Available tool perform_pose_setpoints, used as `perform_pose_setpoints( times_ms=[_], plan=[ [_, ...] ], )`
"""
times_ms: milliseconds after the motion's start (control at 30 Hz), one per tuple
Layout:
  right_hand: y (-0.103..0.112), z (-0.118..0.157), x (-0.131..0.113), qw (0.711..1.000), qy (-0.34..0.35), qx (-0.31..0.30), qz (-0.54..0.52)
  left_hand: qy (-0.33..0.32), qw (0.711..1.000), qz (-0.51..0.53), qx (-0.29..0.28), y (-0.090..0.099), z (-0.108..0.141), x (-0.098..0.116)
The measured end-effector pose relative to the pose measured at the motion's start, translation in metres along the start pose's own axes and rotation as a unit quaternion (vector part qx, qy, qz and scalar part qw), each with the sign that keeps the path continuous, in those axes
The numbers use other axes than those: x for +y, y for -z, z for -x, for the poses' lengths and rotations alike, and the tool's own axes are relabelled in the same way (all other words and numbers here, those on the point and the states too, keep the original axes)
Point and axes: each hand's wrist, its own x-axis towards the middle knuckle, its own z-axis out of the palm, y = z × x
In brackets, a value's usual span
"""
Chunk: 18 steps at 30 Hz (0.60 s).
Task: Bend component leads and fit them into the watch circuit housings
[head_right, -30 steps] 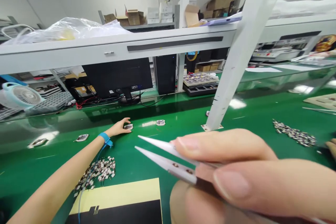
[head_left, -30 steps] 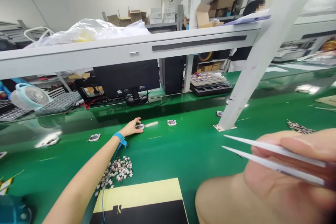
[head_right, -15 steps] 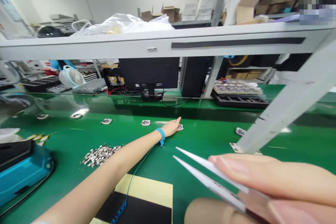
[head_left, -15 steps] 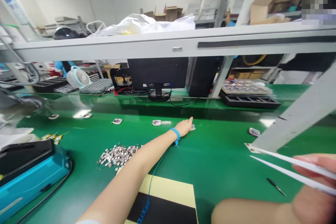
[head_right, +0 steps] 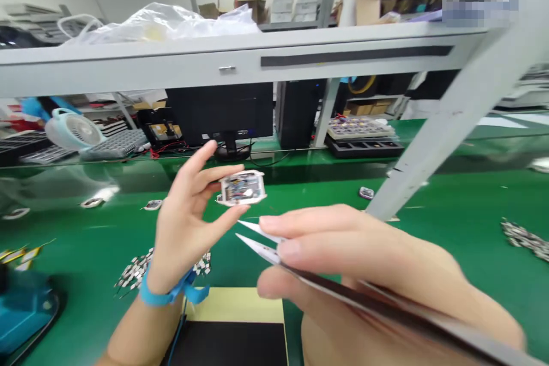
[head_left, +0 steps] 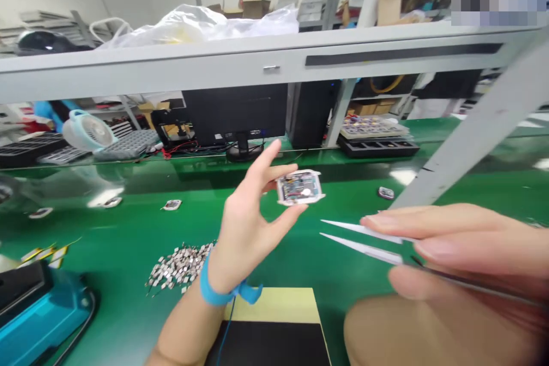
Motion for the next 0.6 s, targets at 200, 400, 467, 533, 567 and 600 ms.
perform_pose_setpoints(
  times_ms=[200,400,467,533,567,600],
  plan=[
    [-0.014,-0.016,-0.018,0.999,0.033,-0.001,-0.035,-0.051,0.998,-0.032,0.034,0.008,0.015,0.015],
    [-0.015,-0.004,-0.012,0.998,0.065,-0.007,0.007,-0.064,0.995,-0.051,0.049,0.007,0.022,0.023],
    [-0.01,0.0,-0.011,0.993,0.091,-0.057,0.039,-0.072,0.995,-0.045,0.05,0.007,0.024,0.025],
    [-0.008,0.004,-0.013,0.99,0.095,-0.066,0.086,-0.086,0.994,-0.047,0.046,0.008,0.024,0.025],
    [-0.009,0.006,-0.016,0.989,0.086,-0.048,0.109,-0.095,0.993,-0.053,0.042,0.009,0.024,0.025],
    [-0.01,0.009,-0.019,0.989,0.075,-0.019,0.128,-0.103,0.992,-0.061,0.038,0.01,0.024,0.025]
  ],
)
